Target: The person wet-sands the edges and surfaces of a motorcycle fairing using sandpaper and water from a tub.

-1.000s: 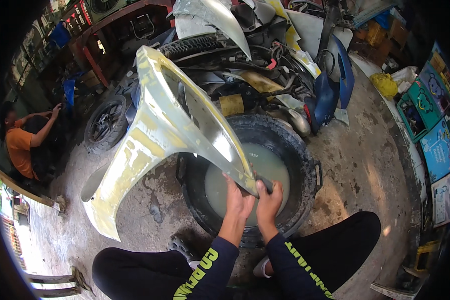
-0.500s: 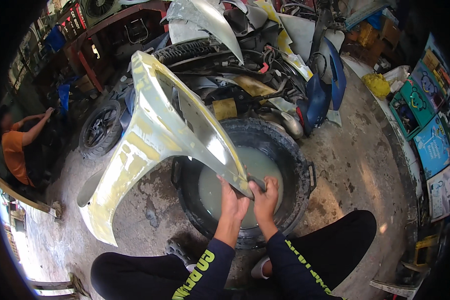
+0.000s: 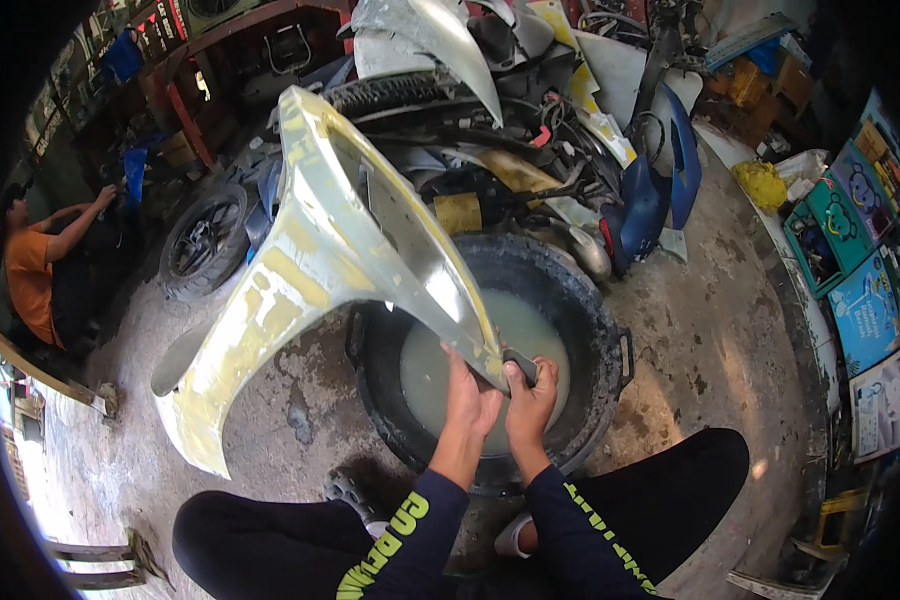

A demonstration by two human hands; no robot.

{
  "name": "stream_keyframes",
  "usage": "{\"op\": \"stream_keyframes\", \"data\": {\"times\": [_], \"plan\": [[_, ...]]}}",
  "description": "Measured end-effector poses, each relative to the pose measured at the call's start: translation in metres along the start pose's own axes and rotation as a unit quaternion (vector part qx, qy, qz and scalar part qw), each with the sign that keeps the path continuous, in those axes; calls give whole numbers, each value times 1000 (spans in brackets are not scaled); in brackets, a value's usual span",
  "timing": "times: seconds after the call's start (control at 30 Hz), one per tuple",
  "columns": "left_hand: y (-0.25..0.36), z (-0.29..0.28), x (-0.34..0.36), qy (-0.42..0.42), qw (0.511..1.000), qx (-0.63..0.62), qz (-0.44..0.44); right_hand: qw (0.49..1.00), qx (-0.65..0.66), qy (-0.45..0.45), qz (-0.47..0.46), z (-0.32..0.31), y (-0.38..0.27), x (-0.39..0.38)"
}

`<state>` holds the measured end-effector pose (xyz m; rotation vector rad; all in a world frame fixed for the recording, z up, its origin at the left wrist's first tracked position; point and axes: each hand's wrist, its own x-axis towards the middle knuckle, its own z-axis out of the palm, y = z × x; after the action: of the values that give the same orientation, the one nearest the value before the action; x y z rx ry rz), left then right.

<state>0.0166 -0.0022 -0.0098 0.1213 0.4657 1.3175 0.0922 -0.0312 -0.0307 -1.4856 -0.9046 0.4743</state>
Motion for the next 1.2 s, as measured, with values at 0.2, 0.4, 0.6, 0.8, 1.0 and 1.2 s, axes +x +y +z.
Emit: {"op": "stream_keyframes", "data": {"times": [0.2, 0.4, 0.6, 0.8, 1.0, 1.2], "plan": [[2, 7, 7, -9, 1000, 14, 0, 1000, 3, 7, 3, 1, 8, -7], [3, 6, 6, -14, 1000, 3, -3, 1000, -9, 11, 8, -3, 11, -21], [6, 0, 1, -14, 1000, 18, -6, 1000, -6, -9, 9, -8, 3, -21], [5, -1, 7, -9, 1000, 18, 3, 999, -39, -2, 4, -6, 4, -15], [2, 6, 5, 7, 1000, 13, 8, 1000, -28, -5, -2, -2, 4, -3], [2, 2, 5, -16, 1000, 12, 0, 999, -33, -6, 10, -3, 5, -11]]}}
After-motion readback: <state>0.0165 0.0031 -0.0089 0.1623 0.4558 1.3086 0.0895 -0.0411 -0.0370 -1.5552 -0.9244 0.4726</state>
